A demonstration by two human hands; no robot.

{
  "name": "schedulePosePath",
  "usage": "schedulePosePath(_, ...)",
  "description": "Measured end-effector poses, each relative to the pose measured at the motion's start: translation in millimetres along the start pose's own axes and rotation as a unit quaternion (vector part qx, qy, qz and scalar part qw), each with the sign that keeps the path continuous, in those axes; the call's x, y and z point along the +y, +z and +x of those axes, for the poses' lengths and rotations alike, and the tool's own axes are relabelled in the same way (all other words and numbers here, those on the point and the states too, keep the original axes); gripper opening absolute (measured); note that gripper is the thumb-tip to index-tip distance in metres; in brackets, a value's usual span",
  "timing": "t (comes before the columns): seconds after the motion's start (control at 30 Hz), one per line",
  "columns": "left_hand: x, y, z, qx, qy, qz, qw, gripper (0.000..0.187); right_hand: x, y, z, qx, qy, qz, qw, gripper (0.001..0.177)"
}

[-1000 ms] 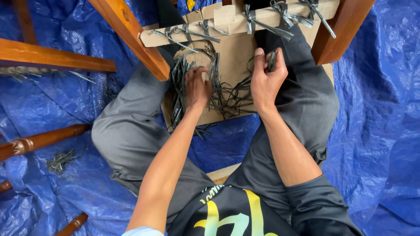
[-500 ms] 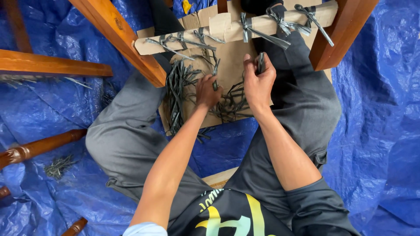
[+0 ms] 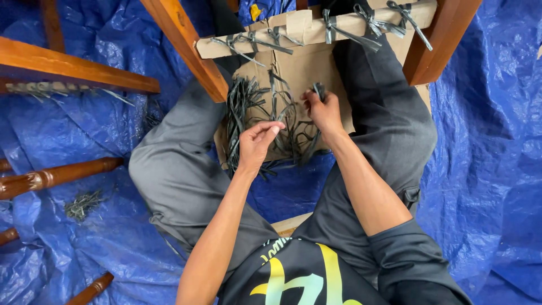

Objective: Securing protective cardboard and padding to chair legs using plastic ties.

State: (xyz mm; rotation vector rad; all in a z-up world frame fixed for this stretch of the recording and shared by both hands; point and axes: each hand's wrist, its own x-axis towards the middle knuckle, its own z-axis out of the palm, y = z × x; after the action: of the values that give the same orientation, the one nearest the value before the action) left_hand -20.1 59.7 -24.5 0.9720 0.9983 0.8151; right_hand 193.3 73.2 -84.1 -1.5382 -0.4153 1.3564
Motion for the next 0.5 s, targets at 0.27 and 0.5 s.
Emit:
schedulePosePath(0.27, 0.4, 3.7, -10.3, 0.014, -0.009, -0.019, 1.0, 0.018, -16.2, 10.7, -19.4, -0.098, 0.109, -0.009, 0.989, 0.032)
schedulePosePath(0.5, -7.3, 4.9, -11.4, 0.07, -0.003, 0.0, 0.998, 0.018, 19.6, -10.8, 8.1, 0.055, -0.014, 0.033, 0.998, 0.022)
